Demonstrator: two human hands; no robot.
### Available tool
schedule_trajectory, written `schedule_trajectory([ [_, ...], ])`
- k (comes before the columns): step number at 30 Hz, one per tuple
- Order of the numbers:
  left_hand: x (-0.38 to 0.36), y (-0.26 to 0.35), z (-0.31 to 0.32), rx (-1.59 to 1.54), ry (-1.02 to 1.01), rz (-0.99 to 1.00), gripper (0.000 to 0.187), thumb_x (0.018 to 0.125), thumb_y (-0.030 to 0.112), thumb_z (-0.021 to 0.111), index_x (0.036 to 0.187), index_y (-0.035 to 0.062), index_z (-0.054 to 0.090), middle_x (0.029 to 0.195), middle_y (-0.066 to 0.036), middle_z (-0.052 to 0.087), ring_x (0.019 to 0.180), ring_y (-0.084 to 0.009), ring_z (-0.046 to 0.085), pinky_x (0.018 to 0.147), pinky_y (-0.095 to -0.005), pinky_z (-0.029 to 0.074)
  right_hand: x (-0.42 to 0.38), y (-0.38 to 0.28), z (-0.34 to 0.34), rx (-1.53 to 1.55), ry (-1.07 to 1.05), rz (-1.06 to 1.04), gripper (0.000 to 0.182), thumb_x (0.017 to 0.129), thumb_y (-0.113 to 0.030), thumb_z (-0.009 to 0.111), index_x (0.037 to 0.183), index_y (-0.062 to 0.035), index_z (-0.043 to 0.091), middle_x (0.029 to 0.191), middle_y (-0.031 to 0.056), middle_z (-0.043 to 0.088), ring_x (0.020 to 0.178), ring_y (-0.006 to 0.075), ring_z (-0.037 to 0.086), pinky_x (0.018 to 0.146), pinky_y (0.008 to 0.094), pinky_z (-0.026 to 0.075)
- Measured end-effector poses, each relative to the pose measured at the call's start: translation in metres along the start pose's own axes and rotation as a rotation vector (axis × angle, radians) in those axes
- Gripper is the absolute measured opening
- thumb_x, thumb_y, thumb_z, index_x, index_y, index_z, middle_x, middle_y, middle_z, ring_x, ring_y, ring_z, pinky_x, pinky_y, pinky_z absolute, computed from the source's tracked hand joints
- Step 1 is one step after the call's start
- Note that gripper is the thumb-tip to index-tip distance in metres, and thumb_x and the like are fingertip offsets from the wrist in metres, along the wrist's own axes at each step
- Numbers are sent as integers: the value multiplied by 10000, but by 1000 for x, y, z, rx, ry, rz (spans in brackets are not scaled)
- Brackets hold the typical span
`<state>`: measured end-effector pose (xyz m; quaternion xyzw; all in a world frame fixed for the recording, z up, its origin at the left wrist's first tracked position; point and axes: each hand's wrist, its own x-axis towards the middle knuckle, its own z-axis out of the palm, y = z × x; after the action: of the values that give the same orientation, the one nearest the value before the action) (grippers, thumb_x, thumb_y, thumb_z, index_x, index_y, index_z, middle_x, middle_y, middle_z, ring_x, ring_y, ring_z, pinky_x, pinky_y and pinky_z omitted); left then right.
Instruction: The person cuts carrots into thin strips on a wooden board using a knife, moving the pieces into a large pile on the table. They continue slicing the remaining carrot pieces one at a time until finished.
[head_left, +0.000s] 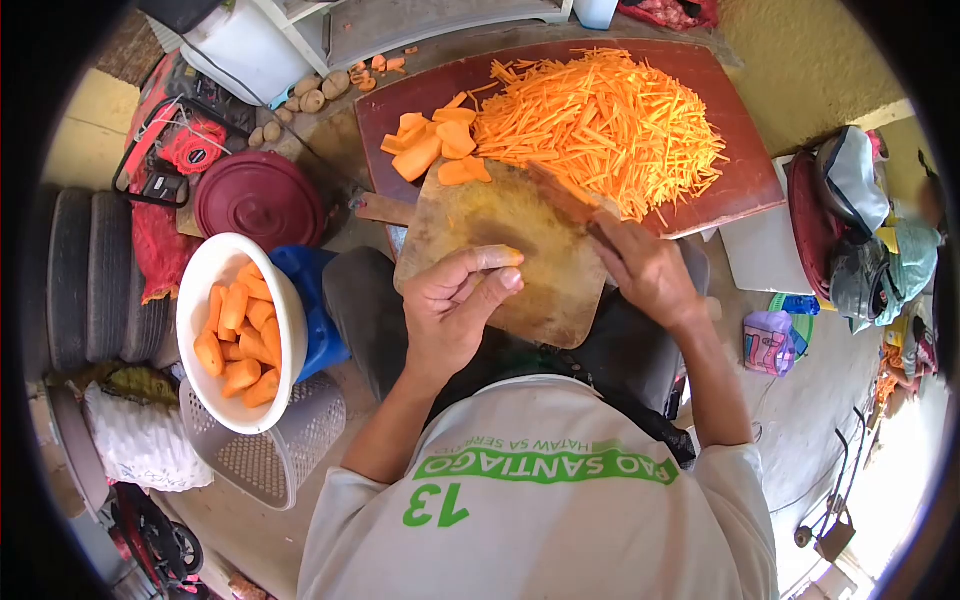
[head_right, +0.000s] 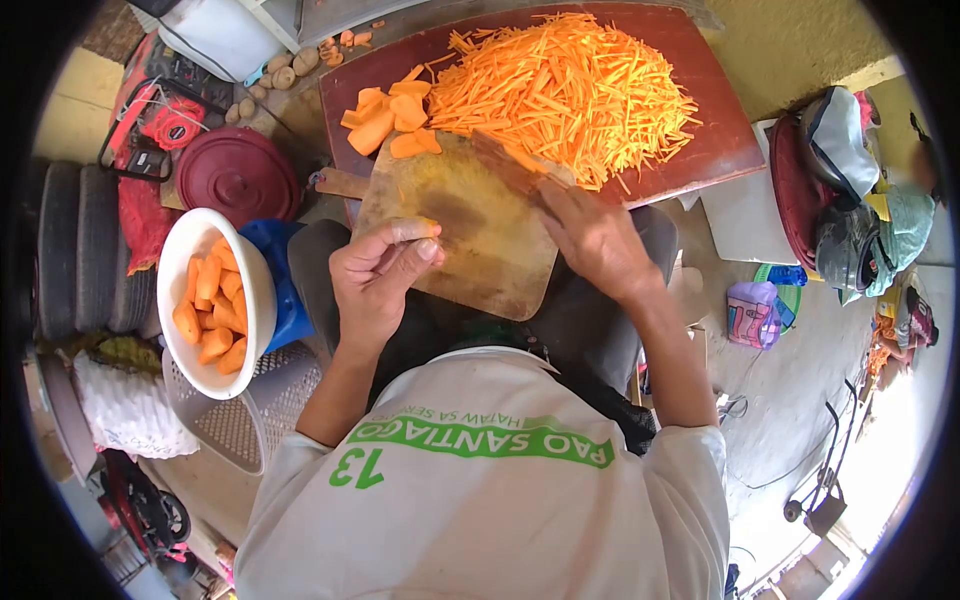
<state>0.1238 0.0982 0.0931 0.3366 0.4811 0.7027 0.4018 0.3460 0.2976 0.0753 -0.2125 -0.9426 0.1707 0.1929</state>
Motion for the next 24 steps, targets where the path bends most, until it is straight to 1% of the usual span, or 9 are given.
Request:
schedule_trajectory([
  [5, -2, 22, 12, -80, -42, 39, 217, 1050, -8, 797, 1249, -91, 779, 1145, -111, 784, 989, -131, 749, 870, -251, 599, -23, -1, 29, 23, -168, 43, 518, 993, -167, 820, 1467, -31, 660, 1170, 210, 754, 1065, 426, 758, 889, 501, 633],
  [8, -4, 24, 13, -86, -46, 33, 214, 1048, -22, 793, 1250, -92, 780, 1153, -118, 785, 995, -138, 750, 884, -256, 603, -23, -4, 39, 49, -90, 7, 478, 1009, -192, 787, 1437, -39, 635, 1097, 203, 729, 1010, 417, 754, 830, 508, 638],
  [13, 0, 16, 13, -33, -29, 66, 198, 1047, -15, 795, 1232, -81, 778, 1131, -113, 783, 1002, -128, 723, 877, -272, 585, -23, -7, 41, 34, -116, 13, 475, 996, -187, 796, 1418, -42, 633, 1093, 206, 727, 984, 424, 757, 812, 520, 640],
  [16, 19, -10, 2, 349, -23, 191, 177, 1006, -18, 825, 1172, -70, 787, 1071, -93, 776, 979, -147, 732, 864, -275, 564, -27, -8, 38, 9, -116, -2, 499, 985, -172, 811, 1439, -49, 644, 1074, 186, 724, 955, 401, 752, 803, 498, 633],
  [19, 47, -39, -5, 698, -95, 285, 282, 938, 2, 865, 1208, -17, 782, 1085, -102, 737, 1044, -230, 704, 904, -355, 538, -27, -16, 28, -52, -133, -34, 489, 977, -158, 816, 1429, -62, 654, 1026, 152, 691, 899, 361, 740, 766, 474, 623],
  [20, 57, -46, -3, 786, -93, 366, 326, 916, 24, 879, 1225, 3, 780, 1098, -109, 725, 1068, -262, 690, 927, -382, 523, -25, -20, 23, -78, -135, -46, 478, 975, -155, 815, 1417, -67, 656, 1007, 140, 675, 877, 346, 735, 748, 468, 620],
  [22, 76, -58, 5, 955, -93, 530, 413, 870, 68, 906, 1260, 41, 776, 1125, -122, 703, 1117, -325, 663, 973, -435, 493, -23, -24, 12, -149, -147, -96, 441, 959, -95, 751, 1388, -51, 657, 1042, 129, 674, 888, 328, 748, 727, 448, 635],
  [23, 82, -62, 8, 1010, -135, 486, 481, 855, 152, 930, 1301, 73, 767, 1228, -121, 693, 1207, -360, 619, 1055, -500, 426, -23, -25, 6, -185, -154, -117, 428, 950, -65, 719, 1373, -44, 657, 1060, 124, 673, 894, 319, 755, 717, 438, 643],
  [24, 90, -67, 12, 1043, -153, 494, 484, 855, 179, 935, 1299, 76, 771, 1247, -120, 688, 1219, -356, 616, 1064, -509, 414, -22, -28, 1, -184, -142, -121, 420, 944, -56, 708, 1360, -42, 659, 1055, 125, 674, 886, 316, 757, 712, 440, 641],
])
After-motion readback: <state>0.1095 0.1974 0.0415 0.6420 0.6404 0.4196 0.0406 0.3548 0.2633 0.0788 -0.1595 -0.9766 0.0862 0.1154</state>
